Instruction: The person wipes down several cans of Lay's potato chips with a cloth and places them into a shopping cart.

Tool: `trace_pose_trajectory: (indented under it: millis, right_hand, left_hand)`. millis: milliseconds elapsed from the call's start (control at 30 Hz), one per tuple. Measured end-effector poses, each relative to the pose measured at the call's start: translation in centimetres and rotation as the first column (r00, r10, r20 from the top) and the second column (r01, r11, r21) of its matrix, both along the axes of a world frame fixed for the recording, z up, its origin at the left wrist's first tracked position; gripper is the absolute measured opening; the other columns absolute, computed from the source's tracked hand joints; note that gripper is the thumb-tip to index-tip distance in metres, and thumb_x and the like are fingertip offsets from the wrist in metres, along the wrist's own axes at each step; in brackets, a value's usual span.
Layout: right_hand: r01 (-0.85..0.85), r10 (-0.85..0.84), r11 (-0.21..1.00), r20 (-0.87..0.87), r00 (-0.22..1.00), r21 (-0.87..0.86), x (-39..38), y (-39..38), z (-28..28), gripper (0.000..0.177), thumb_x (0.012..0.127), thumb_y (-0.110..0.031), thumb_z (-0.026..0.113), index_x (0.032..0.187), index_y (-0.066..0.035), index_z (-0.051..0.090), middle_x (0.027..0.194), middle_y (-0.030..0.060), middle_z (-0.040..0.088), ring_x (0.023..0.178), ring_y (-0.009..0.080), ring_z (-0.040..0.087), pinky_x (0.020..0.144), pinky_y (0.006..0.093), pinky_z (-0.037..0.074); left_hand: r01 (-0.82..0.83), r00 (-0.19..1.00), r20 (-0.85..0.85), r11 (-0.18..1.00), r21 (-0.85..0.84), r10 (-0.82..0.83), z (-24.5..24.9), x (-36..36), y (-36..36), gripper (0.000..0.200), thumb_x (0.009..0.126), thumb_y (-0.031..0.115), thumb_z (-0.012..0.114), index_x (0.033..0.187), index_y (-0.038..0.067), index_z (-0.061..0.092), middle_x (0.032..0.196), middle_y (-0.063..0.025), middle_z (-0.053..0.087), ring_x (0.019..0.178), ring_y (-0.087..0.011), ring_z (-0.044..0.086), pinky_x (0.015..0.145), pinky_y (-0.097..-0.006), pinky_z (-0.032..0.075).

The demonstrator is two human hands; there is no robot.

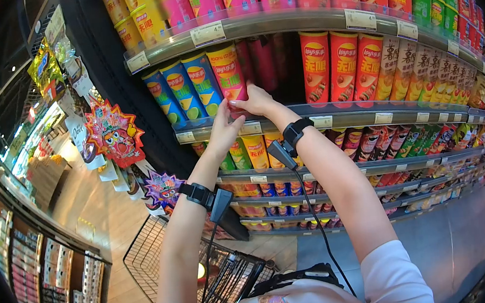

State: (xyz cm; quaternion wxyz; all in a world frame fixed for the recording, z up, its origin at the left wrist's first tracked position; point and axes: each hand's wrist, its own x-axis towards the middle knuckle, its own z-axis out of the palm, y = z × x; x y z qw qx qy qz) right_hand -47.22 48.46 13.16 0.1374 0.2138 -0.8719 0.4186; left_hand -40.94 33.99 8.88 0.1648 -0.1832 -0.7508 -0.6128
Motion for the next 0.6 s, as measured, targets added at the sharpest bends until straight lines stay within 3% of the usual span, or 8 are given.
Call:
trace_pose_trajectory:
  millis: [100, 167, 200, 333, 433, 467, 500, 600]
  right_hand:
    - [0.029, -0.029, 0.999, -0.005, 1.0, 0.028, -0.3, -0.1, -0.3, 0.077, 0.074, -0.05, 0.073, 0.126, -0.002, 0.044, 0.118, 0.0208, 0.061, 0.111, 0.0339, 0.058, 0.092, 0.0421, 0.045]
    - [0.11, -0.111, 0.992, 0.013, 0.994, 0.059, 1.0, -0.6, 0.2, 0.078, 0.074, -0.051, 0.073, 0.128, -0.004, 0.042, 0.118, 0.0201, 0.061, 0.112, 0.0342, 0.058, 0.094, 0.046, 0.043]
    - [0.19, -0.193, 0.977, 0.028, 0.981, 0.093, 1.6, -0.8, 0.4, 0.078, 0.074, -0.051, 0.072, 0.129, -0.005, 0.04, 0.118, 0.0194, 0.061, 0.113, 0.0344, 0.057, 0.095, 0.0498, 0.041]
    - [0.215, -0.222, 0.97, 0.057, 0.973, 0.112, 3.0, -1.2, 1.1, 0.077, 0.075, -0.054, 0.07, 0.127, -0.007, 0.039, 0.119, 0.0186, 0.061, 0.114, 0.0354, 0.056, 0.097, 0.058, 0.036]
    - [0.255, -0.259, 0.957, 0.012, 0.966, 0.139, 3.1, -1.4, 0.9, 0.078, 0.074, -0.054, 0.071, 0.126, -0.006, 0.039, 0.118, 0.0194, 0.062, 0.112, 0.0353, 0.057, 0.095, 0.054, 0.039]
    - [0.248, -0.246, 0.956, -0.031, 0.969, 0.155, 2.8, -1.2, 0.8, 0.079, 0.073, -0.053, 0.072, 0.125, -0.004, 0.04, 0.116, 0.0211, 0.062, 0.11, 0.0357, 0.058, 0.092, 0.0472, 0.045]
    - [0.189, -0.175, 0.966, -0.094, 0.98, 0.178, 1.3, -0.5, -0.2, 0.078, 0.071, -0.053, 0.074, 0.12, 0.0, 0.044, 0.116, 0.0243, 0.06, 0.109, 0.0375, 0.058, 0.088, 0.042, 0.048]
    - [0.048, -0.039, 0.985, -0.059, 0.998, 0.165, 1.6, 1.1, 0.0, 0.088, 0.067, -0.054, 0.078, 0.119, 0.009, 0.045, 0.116, 0.0296, 0.058, 0.11, 0.0394, 0.057, 0.092, 0.0418, 0.047]
  left_hand:
    - [0.024, 1.0, 0.009, 0.999, 0.028, -0.025, 0.8, 0.9, 0.2, 0.074, 0.085, 0.011, 0.063, 0.144, -0.004, 0.02, 0.142, -0.023, 0.038, 0.134, -0.028, 0.037, 0.108, -0.0334, 0.031]
    - [0.038, 0.997, 0.059, 0.999, 0.037, -0.04, 1.1, 1.6, 0.2, 0.069, 0.088, 0.002, 0.059, 0.145, -0.001, 0.019, 0.149, -0.0203, 0.028, 0.14, -0.0269, 0.026, 0.109, -0.0352, 0.03]
    - [0.03, 0.998, 0.06, 0.999, 0.037, -0.033, 1.0, 1.9, 0.1, 0.069, 0.088, 0.002, 0.059, 0.145, -0.001, 0.019, 0.149, -0.0203, 0.028, 0.14, -0.0269, 0.026, 0.109, -0.0352, 0.03]
    - [0.058, 0.998, 0.035, 0.998, -0.039, -0.057, 1.0, 4.0, -0.5, 0.068, 0.089, 0.007, 0.06, 0.145, 0.002, 0.021, 0.15, -0.0204, 0.026, 0.142, -0.029, 0.021, 0.11, -0.0392, 0.027]
    - [0.001, 0.999, 0.052, 0.998, -0.07, 0.003, 0.4, 5.6, -1.6, 0.066, 0.089, 0.012, 0.061, 0.144, 0.005, 0.026, 0.149, -0.0198, 0.029, 0.141, -0.0283, 0.025, 0.11, -0.0421, 0.027]
    - [-0.025, 0.998, 0.046, 0.992, -0.121, 0.031, 0.4, 6.7, -2.1, 0.064, 0.089, 0.012, 0.062, 0.142, 0.005, 0.028, 0.147, -0.0187, 0.033, 0.139, -0.0281, 0.028, 0.109, -0.0419, 0.028]
    - [-0.057, 0.997, 0.045, 0.984, -0.171, 0.066, 0.0, 7.7, -3.0, 0.061, 0.089, 0.012, 0.062, 0.141, 0.006, 0.031, 0.145, -0.0176, 0.037, 0.138, -0.0279, 0.031, 0.108, -0.0417, 0.029]
    - [-0.171, 0.985, -0.044, 0.939, -0.298, 0.165, -1.7, 10.3, -6.6, 0.054, 0.087, 0.012, 0.064, 0.135, 0.005, 0.041, 0.134, -0.0159, 0.05, 0.129, -0.028, 0.044, 0.102, -0.0391, 0.038]
